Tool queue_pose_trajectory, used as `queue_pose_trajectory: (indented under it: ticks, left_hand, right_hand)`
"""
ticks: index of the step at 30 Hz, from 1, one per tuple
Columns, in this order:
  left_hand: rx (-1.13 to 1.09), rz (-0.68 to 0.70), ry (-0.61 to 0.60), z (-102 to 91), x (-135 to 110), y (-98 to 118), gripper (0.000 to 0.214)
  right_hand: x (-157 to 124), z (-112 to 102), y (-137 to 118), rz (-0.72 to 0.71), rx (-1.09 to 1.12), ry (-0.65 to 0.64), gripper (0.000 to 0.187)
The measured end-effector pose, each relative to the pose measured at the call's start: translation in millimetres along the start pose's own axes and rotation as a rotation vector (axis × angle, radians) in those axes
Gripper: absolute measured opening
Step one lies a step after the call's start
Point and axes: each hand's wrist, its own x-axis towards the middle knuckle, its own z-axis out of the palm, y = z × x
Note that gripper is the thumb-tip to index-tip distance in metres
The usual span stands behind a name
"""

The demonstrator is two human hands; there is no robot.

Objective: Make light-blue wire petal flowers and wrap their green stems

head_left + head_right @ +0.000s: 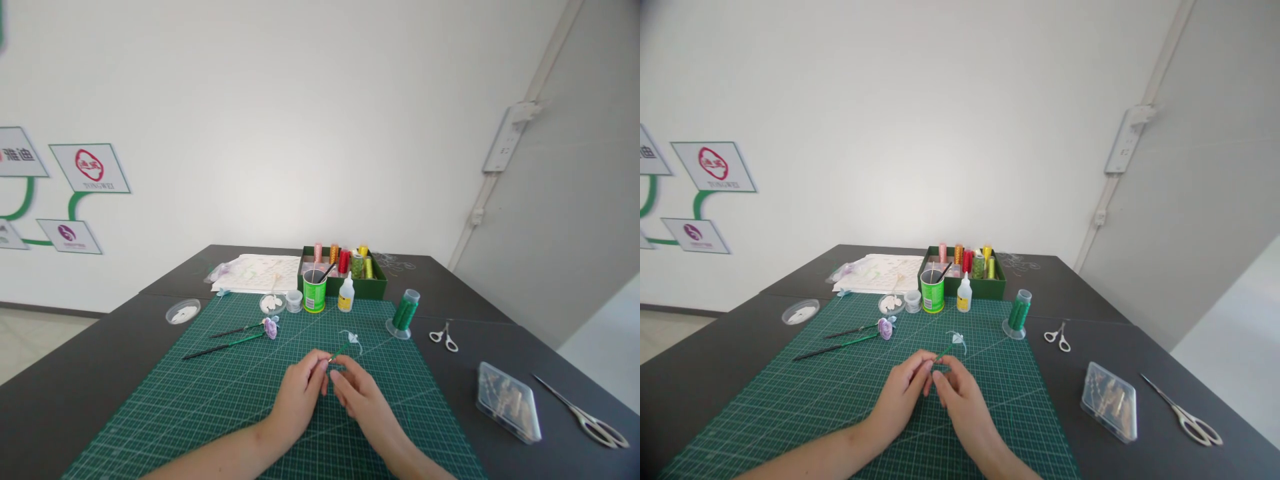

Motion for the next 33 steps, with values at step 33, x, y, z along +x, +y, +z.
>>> queue_pose_trajectory:
  ticks: [33]
  left_hand:
    - [0.291,0.062,-0.346,-0.7,-16,9,0.019]
  right_hand:
    - [-9,-55,-57,-0.298,-0.457,-0.011,0.033]
